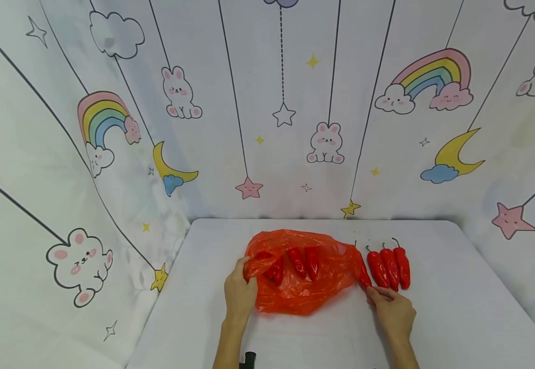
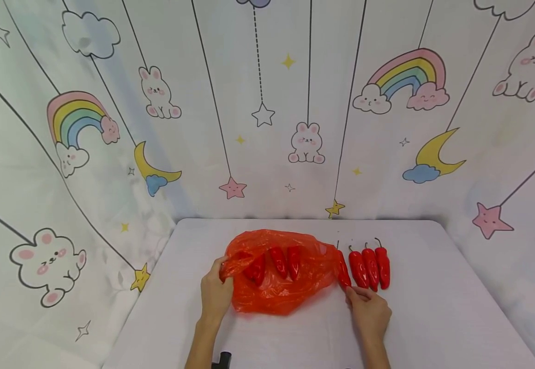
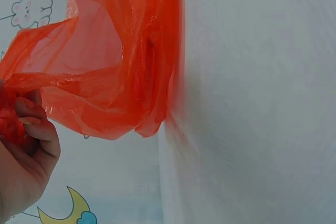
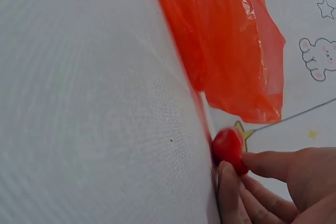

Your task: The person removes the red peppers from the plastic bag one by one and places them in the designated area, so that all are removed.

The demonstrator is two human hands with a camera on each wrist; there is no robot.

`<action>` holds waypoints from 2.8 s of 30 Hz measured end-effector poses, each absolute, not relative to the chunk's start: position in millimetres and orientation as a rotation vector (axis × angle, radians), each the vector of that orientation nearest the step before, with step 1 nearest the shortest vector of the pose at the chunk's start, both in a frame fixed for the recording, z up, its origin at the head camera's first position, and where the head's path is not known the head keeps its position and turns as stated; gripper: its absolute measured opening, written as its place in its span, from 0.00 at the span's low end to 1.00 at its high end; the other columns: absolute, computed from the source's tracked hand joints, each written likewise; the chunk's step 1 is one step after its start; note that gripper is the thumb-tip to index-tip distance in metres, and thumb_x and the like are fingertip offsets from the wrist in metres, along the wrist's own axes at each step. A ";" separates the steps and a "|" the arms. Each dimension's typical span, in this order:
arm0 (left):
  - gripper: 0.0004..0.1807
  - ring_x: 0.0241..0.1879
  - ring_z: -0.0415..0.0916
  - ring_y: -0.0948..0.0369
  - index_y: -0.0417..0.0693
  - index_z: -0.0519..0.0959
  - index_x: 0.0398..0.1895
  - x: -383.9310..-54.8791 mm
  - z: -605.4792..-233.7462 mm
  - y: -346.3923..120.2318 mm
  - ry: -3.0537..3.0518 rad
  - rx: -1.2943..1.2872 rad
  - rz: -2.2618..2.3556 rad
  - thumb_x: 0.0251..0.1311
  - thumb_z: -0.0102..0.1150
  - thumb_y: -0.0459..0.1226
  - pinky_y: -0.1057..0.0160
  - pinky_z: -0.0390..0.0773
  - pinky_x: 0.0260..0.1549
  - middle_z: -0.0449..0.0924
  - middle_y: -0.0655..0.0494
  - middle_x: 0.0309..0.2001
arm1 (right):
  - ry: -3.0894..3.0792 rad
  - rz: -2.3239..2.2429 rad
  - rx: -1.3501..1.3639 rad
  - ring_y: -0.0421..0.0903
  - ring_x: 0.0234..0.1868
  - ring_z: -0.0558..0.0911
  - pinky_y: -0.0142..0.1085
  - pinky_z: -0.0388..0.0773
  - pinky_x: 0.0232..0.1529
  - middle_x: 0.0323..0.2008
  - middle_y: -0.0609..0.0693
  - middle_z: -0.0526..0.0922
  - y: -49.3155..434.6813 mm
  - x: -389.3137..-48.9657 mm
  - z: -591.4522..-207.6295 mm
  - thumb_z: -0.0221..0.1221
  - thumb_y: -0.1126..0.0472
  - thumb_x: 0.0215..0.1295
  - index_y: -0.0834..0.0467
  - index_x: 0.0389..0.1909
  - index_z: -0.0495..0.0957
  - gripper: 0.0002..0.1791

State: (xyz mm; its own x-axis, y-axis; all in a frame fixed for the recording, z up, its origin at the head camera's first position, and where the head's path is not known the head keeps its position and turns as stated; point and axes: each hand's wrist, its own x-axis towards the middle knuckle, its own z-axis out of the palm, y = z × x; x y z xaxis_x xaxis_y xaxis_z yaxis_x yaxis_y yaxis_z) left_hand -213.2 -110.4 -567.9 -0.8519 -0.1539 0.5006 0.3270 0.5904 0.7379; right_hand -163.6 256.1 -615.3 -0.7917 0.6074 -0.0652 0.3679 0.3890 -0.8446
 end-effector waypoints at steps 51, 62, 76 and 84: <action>0.23 0.41 0.87 0.52 0.42 0.80 0.59 -213.8 -569.2 -113.5 -2.274 -0.124 -1.202 0.59 0.60 0.24 0.51 0.87 0.44 0.89 0.45 0.49 | -2.314 1.277 -0.384 0.50 0.38 0.86 0.23 0.79 0.32 0.36 0.53 0.90 203.1 -175.8 -535.8 0.72 0.47 0.64 0.56 0.42 0.89 0.17; 0.23 0.39 0.87 0.53 0.43 0.80 0.58 -215.3 -570.4 -115.0 -2.265 -0.126 -1.198 0.58 0.59 0.23 0.52 0.88 0.43 0.89 0.46 0.48 | -2.492 1.375 -0.202 0.50 0.44 0.86 0.31 0.84 0.41 0.41 0.51 0.90 173.9 -195.5 -530.2 0.69 0.50 0.68 0.54 0.48 0.89 0.14; 0.25 0.31 0.82 0.59 0.43 0.81 0.58 -214.5 -571.7 -116.6 -2.266 -0.114 -1.187 0.56 0.59 0.22 0.59 0.85 0.34 0.89 0.48 0.42 | -2.585 1.395 -0.140 0.49 0.43 0.87 0.42 0.88 0.43 0.42 0.48 0.90 136.5 -217.0 -555.0 0.72 0.56 0.64 0.52 0.48 0.89 0.12; 0.24 0.29 0.79 0.61 0.43 0.81 0.58 -215.2 -571.7 -116.0 -2.271 -0.117 -1.196 0.57 0.58 0.23 0.61 0.83 0.32 0.89 0.49 0.41 | -2.678 1.346 -0.115 0.46 0.36 0.85 0.42 0.87 0.40 0.45 0.50 0.90 124.1 -232.0 -572.2 0.73 0.57 0.62 0.54 0.54 0.86 0.19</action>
